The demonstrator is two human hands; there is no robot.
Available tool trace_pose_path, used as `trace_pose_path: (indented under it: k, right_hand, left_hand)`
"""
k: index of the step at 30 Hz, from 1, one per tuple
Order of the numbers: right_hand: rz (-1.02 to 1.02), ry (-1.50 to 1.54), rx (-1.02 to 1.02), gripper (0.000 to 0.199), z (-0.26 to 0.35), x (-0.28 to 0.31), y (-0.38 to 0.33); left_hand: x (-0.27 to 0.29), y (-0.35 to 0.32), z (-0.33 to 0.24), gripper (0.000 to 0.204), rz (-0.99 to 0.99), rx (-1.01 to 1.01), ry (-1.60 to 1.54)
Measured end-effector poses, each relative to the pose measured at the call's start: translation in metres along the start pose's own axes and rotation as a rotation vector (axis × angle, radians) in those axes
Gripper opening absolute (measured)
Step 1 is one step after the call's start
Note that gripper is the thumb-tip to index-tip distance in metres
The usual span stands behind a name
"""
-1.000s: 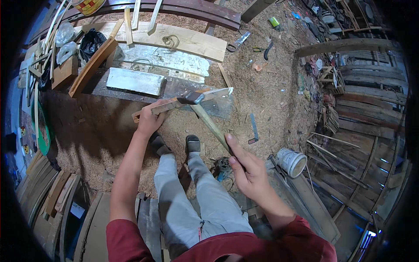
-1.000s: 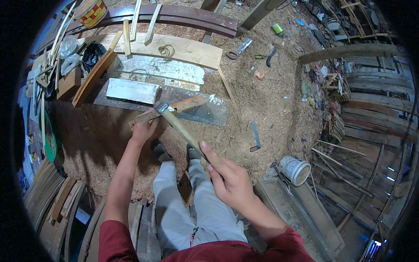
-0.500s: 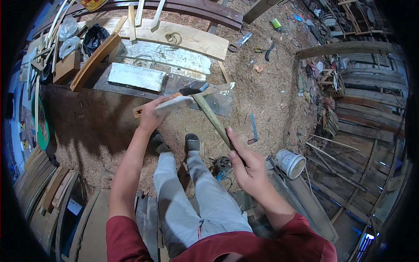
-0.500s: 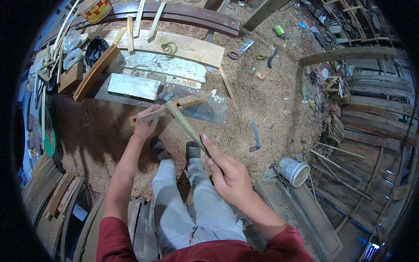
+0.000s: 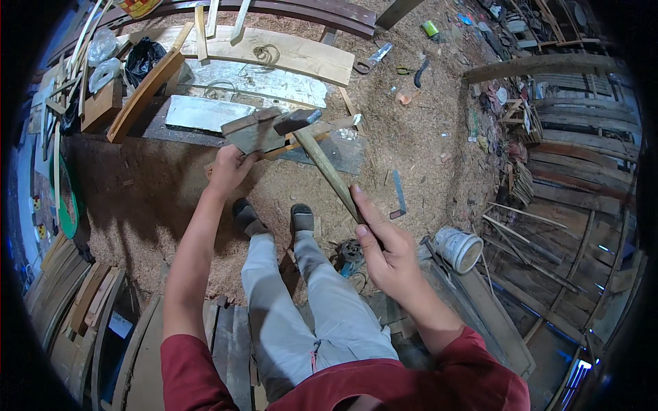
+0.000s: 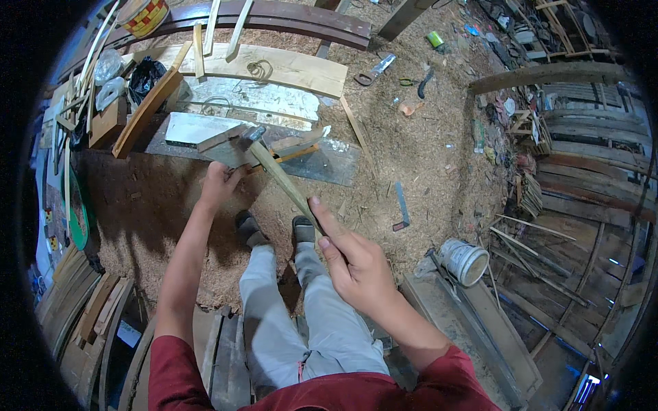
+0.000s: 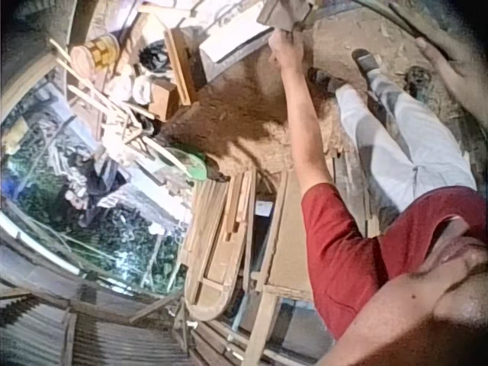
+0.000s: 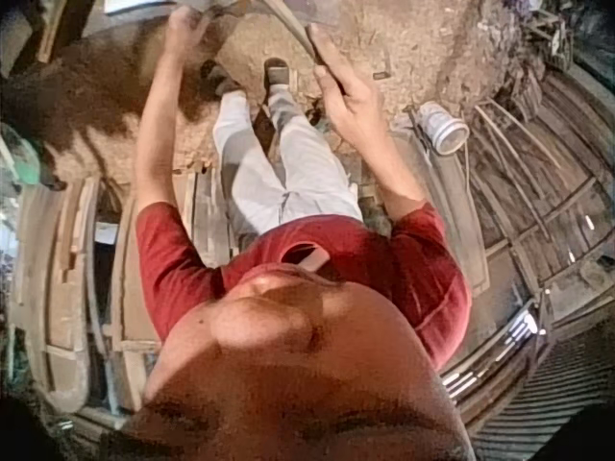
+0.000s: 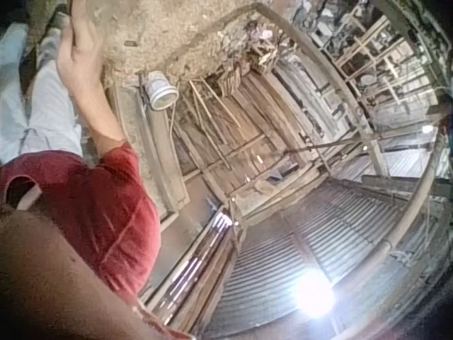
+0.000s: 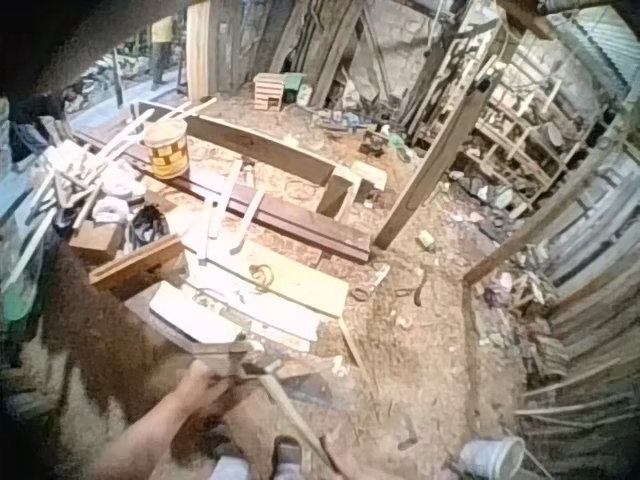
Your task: Assemble a wood project by hammering molding and wood pieces together.
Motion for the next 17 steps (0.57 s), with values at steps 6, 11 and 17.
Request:
trace_pose_path:
  k: [6,11,17]
  right_hand:
    - [-0.001,-0.036,0.02,0.059,-0.003,0.001,-0.003]
    - [0.028,0.028,-0.071,0.056,-0.006,-0.001,-0.007]
    - [0.081,0.219,-0.384,0.064,-0.039,-0.01,-0.022]
  left_hand:
    - [-0.001,0.001,0.007,0.02,-0.061,-0.184,-0.228]
    - [0.005,0.007,0.002,0.026,0.063,0.011,-0.305]
    - [0.004,-0.017,0.0,0.032,-0.03,0.04,-0.607]
Point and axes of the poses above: each hand's wrist, its own y-axis towards the middle knuckle, its own x-axis out of the back of the hand, z = x × y, the point moved 3 cm from there along y, towards the middle knuckle, and after that the axes turned 11 degrees about z, right-handed, at the moved point
